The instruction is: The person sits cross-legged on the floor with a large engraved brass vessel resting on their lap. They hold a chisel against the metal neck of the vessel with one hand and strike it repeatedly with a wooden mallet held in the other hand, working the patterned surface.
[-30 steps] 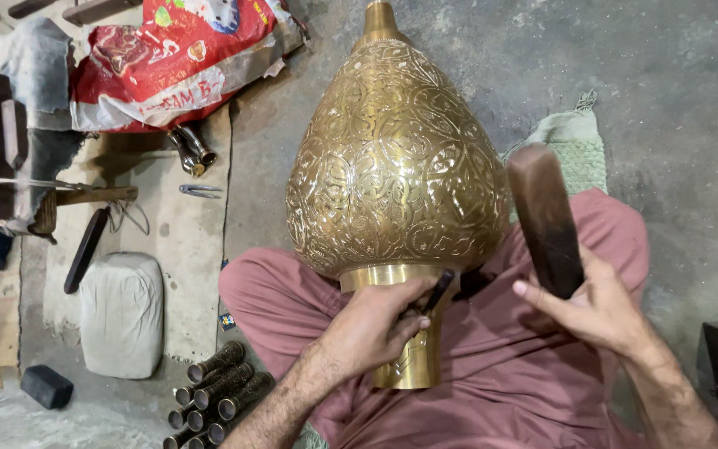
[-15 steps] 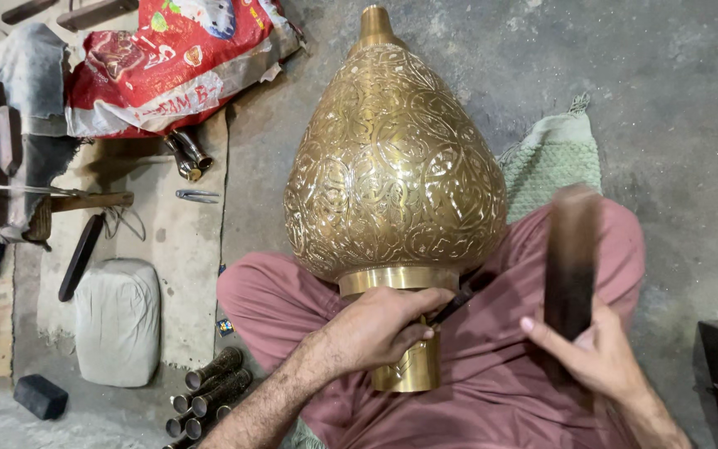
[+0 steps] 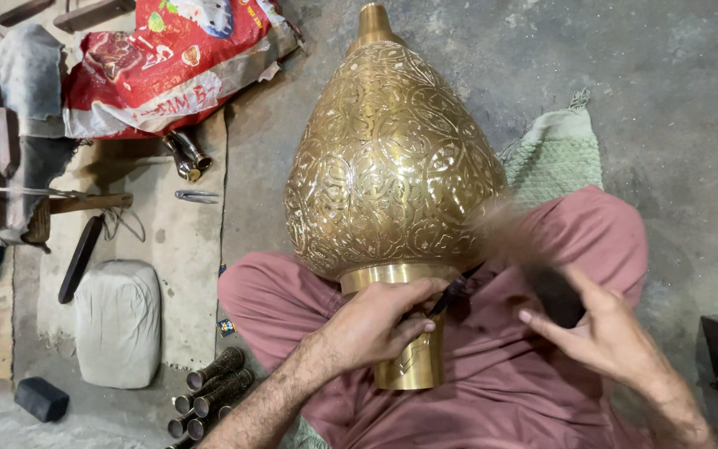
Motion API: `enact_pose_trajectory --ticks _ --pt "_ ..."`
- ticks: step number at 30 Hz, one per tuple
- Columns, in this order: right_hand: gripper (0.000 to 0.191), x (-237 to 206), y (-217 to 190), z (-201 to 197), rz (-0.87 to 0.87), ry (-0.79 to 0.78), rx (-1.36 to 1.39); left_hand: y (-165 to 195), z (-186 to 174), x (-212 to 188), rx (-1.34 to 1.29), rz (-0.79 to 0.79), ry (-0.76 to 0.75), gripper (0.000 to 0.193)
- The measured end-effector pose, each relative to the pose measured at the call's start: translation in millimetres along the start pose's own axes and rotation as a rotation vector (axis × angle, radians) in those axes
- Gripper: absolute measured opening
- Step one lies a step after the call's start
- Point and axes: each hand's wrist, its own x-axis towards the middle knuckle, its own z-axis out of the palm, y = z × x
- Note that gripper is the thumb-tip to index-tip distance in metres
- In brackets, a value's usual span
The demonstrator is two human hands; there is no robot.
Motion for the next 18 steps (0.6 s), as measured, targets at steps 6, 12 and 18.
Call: enact_pose_trajectory --ticks 6,12,18 --pt "0.032 3 1 -4 0.093 -0.022 0.063 -5 5 6 -0.005 -0.062 -0.087 0.051" --pt "0.067 -17 26 6 -0.164 0.135 0.026 -3 2 7 0.024 -0.025 -0.109 0.05" --pt "0.035 -42 48 19 0.006 0.061 0.128 -1 -1 11 0.076 0.002 -0.212 0.051"
